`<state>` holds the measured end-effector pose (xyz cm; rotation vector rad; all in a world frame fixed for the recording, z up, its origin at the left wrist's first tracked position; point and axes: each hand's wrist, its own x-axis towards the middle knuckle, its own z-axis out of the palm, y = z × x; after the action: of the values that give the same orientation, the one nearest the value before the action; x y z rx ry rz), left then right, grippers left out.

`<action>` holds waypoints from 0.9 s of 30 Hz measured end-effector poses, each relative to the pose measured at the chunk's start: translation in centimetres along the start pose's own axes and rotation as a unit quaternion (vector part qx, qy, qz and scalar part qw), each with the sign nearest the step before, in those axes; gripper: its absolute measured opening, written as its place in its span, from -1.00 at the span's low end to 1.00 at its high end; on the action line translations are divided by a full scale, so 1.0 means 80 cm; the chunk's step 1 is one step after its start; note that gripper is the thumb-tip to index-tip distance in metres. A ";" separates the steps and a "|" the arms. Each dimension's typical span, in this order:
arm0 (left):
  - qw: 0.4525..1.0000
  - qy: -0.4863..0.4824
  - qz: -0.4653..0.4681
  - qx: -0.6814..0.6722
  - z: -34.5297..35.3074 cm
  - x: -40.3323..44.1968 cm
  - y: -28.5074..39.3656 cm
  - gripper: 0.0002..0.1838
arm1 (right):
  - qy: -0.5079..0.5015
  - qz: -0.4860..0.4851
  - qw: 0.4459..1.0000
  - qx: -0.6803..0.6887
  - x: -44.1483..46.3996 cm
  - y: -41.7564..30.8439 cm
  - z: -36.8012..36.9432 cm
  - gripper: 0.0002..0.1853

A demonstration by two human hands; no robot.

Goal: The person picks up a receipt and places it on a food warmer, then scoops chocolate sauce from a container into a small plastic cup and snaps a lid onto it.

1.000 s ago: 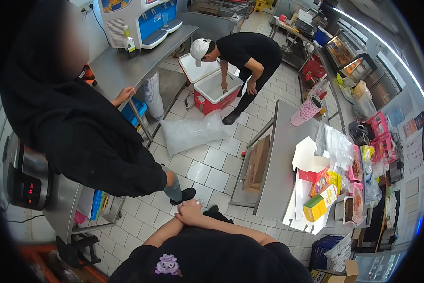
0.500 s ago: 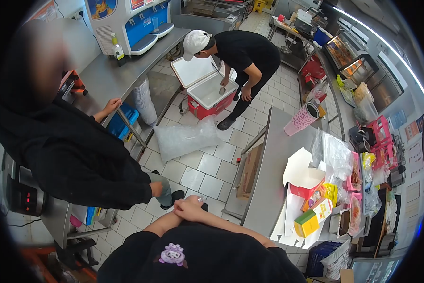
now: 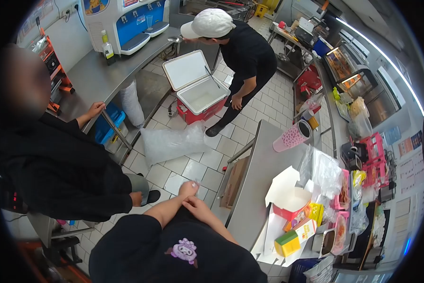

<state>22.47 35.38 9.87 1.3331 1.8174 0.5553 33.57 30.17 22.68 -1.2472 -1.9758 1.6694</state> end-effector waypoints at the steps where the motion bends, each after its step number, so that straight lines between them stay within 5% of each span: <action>1: 0.997 0.060 0.041 -0.022 -0.006 0.015 -0.002 -0.68 | 0.015 0.002 0.996 0.084 0.000 0.000 -0.008 -0.74; 5: 0.990 0.116 0.075 0.030 -0.040 0.081 -0.027 -0.73 | 0.064 0.058 0.992 0.091 0.003 -0.013 -0.063 -0.75; 13: 0.978 0.035 -0.037 0.201 -0.099 0.159 -0.098 -0.72 | 0.240 0.032 0.964 0.112 0.093 -0.008 -0.179 -0.81; 16: 0.977 0.000 -0.035 0.210 -0.125 0.241 -0.082 -0.70 | 0.308 0.036 0.921 0.237 0.153 0.000 -0.219 -0.85; 23: 0.987 -0.048 0.020 0.153 -0.162 0.426 -0.020 -0.68 | 0.415 0.064 0.889 0.180 0.264 -0.002 -0.324 -0.83; 25: 0.985 -0.037 -0.024 0.164 -0.162 0.459 -0.008 -0.70 | 0.473 0.065 0.868 0.137 0.272 -0.025 -0.353 -0.82; 27: 0.989 0.090 0.064 0.103 -0.141 0.483 -0.024 -0.74 | 0.506 0.066 0.859 0.040 0.274 -0.009 -0.371 -0.81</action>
<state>7.38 71.90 1.82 1.5911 1.9885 0.5839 40.42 66.34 25.38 -1.7402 -1.1597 0.7784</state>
